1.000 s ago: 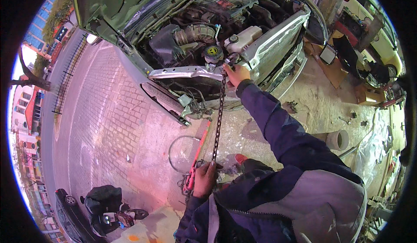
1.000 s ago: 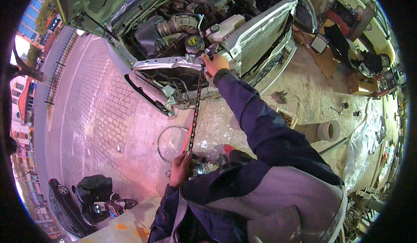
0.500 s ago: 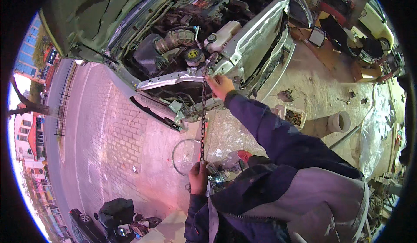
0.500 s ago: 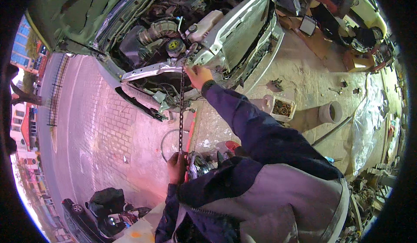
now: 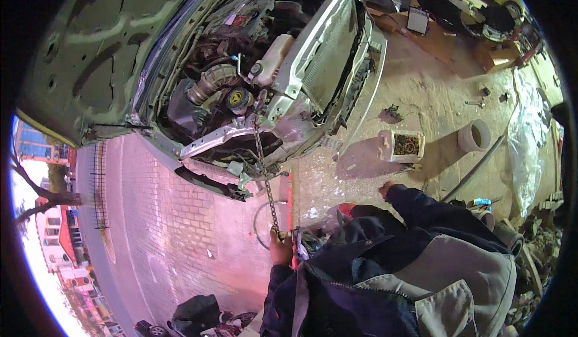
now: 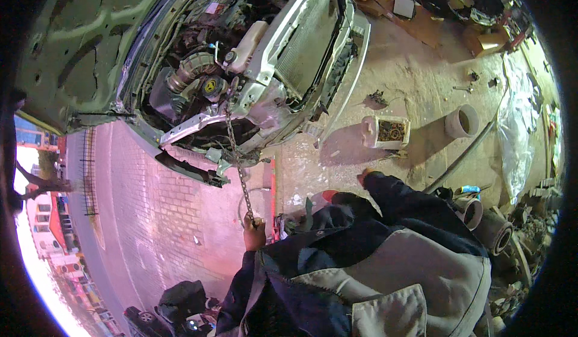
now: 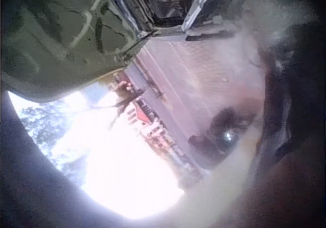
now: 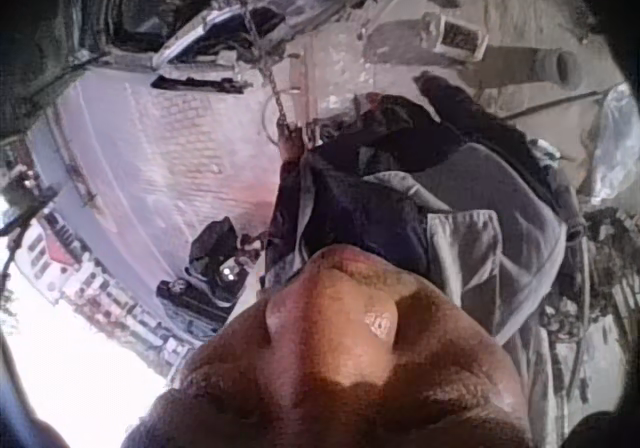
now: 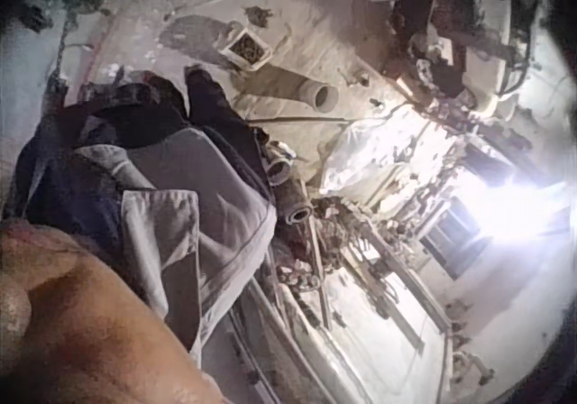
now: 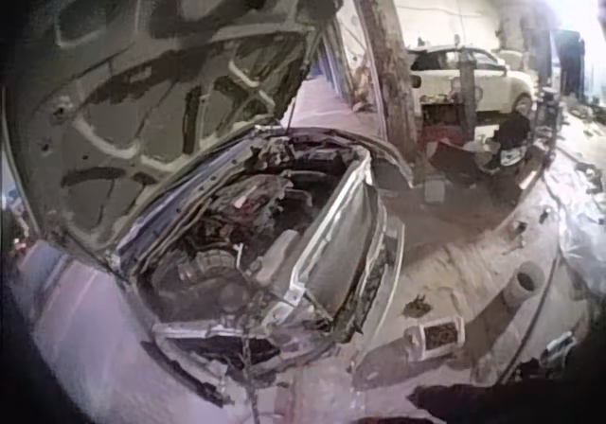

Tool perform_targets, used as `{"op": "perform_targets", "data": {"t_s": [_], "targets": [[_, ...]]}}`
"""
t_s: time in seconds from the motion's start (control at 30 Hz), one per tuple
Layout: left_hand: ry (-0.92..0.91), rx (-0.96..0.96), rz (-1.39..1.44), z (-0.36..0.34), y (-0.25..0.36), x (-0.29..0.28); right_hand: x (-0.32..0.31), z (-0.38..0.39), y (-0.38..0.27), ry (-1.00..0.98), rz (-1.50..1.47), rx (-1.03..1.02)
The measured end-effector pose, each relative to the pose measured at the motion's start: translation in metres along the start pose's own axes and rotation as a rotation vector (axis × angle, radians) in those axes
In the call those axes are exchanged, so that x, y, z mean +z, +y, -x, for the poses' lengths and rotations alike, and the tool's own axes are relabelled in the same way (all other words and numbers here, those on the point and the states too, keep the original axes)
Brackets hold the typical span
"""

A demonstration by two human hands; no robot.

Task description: The person works on a car engine with the hood open, handling a chain hoist and various small parts. They walk around the cluttered garage, pick up a small metal component, and place it into a blue container.

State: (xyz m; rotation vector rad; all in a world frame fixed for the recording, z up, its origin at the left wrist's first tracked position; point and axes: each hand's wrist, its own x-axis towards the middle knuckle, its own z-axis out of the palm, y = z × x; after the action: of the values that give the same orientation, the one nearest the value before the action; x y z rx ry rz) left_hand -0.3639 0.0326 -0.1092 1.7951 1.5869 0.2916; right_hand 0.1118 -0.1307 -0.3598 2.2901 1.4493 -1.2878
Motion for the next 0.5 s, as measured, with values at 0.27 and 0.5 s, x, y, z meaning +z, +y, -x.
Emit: {"op": "perform_targets", "data": {"t_s": [0.27, 0.5], "targets": [[0.001, 0.042, -0.196, -0.027, 0.005, -0.014, 0.12, 0.0, 0.135, 0.086, -1.238, 0.406], [0.303, 0.602, -0.23, -0.103, 0.141, -0.057, 0.123, 0.087, 0.098, 0.223, -1.806, 0.518]]}}
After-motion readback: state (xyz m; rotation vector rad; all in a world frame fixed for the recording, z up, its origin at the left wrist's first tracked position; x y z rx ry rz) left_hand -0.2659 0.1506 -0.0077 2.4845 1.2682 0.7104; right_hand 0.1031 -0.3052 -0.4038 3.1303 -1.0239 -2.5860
